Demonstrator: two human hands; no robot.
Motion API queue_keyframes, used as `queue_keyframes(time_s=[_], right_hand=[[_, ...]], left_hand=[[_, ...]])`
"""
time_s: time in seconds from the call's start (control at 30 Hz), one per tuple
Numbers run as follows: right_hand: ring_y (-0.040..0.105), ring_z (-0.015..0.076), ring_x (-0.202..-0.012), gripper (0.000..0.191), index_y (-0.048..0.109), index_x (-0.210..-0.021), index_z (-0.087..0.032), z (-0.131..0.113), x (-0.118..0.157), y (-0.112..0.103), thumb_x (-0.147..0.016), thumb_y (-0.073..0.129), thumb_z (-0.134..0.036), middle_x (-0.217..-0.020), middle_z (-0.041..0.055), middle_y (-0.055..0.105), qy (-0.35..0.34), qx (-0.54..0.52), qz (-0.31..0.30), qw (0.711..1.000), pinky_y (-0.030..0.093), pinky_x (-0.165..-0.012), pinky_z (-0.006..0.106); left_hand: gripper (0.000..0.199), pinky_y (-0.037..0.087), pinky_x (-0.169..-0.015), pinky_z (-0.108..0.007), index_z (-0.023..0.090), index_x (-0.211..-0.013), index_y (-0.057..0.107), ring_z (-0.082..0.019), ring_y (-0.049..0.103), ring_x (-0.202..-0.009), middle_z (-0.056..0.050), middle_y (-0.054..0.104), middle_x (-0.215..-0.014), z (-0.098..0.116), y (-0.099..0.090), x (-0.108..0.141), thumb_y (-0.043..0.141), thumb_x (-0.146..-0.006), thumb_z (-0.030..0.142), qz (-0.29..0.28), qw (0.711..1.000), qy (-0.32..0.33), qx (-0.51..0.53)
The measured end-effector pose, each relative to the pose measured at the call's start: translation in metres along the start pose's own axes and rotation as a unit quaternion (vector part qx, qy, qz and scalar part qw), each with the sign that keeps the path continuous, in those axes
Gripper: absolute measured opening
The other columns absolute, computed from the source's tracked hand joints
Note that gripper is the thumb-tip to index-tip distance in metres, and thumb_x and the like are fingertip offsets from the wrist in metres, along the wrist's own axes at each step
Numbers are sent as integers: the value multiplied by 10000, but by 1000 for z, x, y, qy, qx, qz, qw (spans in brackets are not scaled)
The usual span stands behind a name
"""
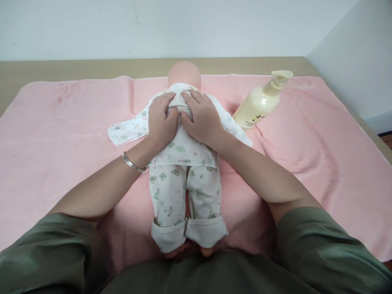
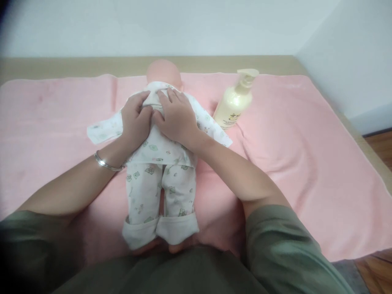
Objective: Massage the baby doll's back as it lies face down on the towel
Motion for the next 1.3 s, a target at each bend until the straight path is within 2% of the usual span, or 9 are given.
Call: queue_keyframes(time_s=[0.2,0.47,1.13,1.3], right_hand=[[417,336,-1578,584,446,-1584,-76,0,0,1,-1101,294,-366,-1649,164,492,5,19,-15,1000,342,-1351,545],[428,330,-1575,592,473,-1569,-69,1,0,-1,-1079,330,-370,-1650,168,498,1,-6,5,1000,347,-1350,550],[416,337,-1574,577,448,-1570,-64,-1,0,0,-1085,316,-347,-1645,178,494,7,14,-16,1000,337,-1350,540],[428,344,-1568,587,466,-1567,-91,-1,1,-2,-1075,317,-374,-1649,163,500,2,-5,0,1000,346,-1342,566]], left_hand=[[463,435,-1294,-455,248,-1278,688,-308,626,-1382,-46,741,-1365,0,0,-1,547,-844,167,2,1000,3,-5],[474,451,-1279,-461,247,-1281,687,-309,637,-1362,-50,746,-1347,3,0,0,533,-841,162,0,1000,8,-16],[428,421,-1305,-442,255,-1261,695,-300,622,-1383,-40,741,-1354,4,-1,1,551,-867,172,1,1000,-2,-7],[403,424,-1304,-454,276,-1251,694,-308,621,-1385,-41,745,-1349,3,-1,1,560,-878,206,5,1000,-4,-1]])
Point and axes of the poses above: each hand's wrist, its own x-axis away from the middle knuckle, its own y-axis out of the palm, z = x × y, the point moved 10 cm from there along -x, towards the middle knuckle
